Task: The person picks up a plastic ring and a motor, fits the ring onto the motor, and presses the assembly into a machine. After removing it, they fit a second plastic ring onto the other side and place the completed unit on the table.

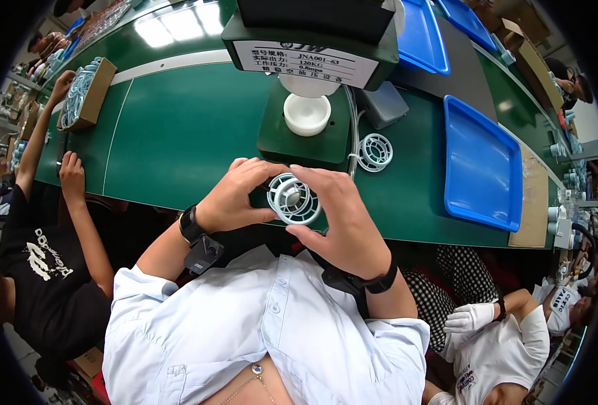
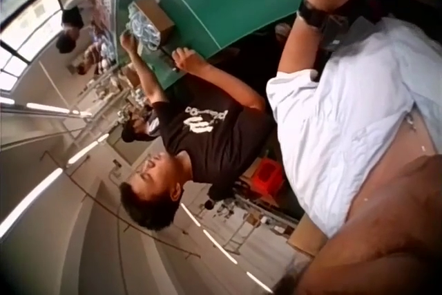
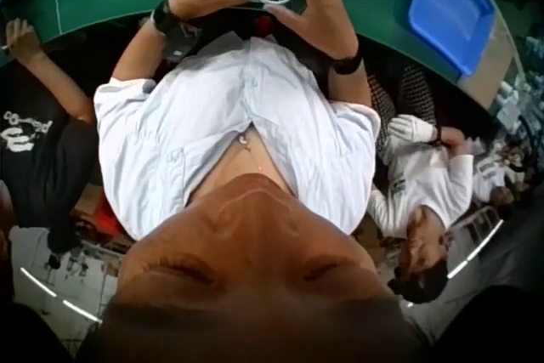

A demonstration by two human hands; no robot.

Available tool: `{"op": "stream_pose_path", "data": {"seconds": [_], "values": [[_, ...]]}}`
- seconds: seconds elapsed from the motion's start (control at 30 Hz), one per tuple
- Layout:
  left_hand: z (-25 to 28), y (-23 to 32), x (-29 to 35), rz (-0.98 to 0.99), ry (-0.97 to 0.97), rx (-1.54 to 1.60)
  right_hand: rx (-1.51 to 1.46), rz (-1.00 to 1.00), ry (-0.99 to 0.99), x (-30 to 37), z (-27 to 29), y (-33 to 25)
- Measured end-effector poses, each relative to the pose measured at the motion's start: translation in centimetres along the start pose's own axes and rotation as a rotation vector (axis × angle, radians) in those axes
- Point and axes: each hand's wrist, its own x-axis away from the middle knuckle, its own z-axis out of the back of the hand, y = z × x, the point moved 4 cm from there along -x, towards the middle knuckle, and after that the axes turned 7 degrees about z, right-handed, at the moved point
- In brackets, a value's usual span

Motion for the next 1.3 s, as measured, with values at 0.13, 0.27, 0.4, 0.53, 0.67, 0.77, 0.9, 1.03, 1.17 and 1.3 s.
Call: {"op": "stream_pose_path", "data": {"seconds": [0.13, 0.27, 0.4, 0.53, 0.67, 0.77, 0.9, 1.03, 1.17, 1.3], "values": [[-0.5, 0.3, -0.2, -0.025, 0.064, -0.018, 0.078, 0.067, -0.028, -0.9, -0.9, 0.1], [-0.4, 0.3, -0.3, -0.034, 0.086, -0.053, 0.07, 0.033, -0.054, -1.3, -1.0, 0.3], [-0.3, 0.2, -0.3, -0.034, 0.083, -0.052, 0.066, 0.026, -0.098, -1.6, -0.8, 0.3], [-0.2, 0.2, -0.3, -0.052, 0.092, -0.04, 0.081, 0.024, -0.171, -1.9, -0.5, 0.3], [0.0, 0.3, -0.3, -0.063, 0.11, -0.041, 0.112, 0.009, -0.194, -1.9, -0.6, 0.2], [0.1, 0.3, -0.5, -0.063, 0.108, -0.038, 0.114, 0.005, -0.154, -1.8, -0.5, 0.2], [0.1, 0.3, -0.6, -0.08, 0.123, -0.036, 0.174, -0.029, -0.143, -1.6, -0.5, 0.3], [0.1, 0.3, -0.6, -0.047, 0.092, -0.042, 0.194, -0.009, -0.115, -1.3, -0.2, 0.2], [1.4, 0.8, -0.5, -0.1, 0.142, -0.013, -0.039, -0.082, 0.335, 1.2, 4.2, 3.7], [4.0, 1.5, -1.7, -0.081, 0.216, 0.14, -0.331, -0.233, 0.717, 5.5, 6.6, 9.3]]}}
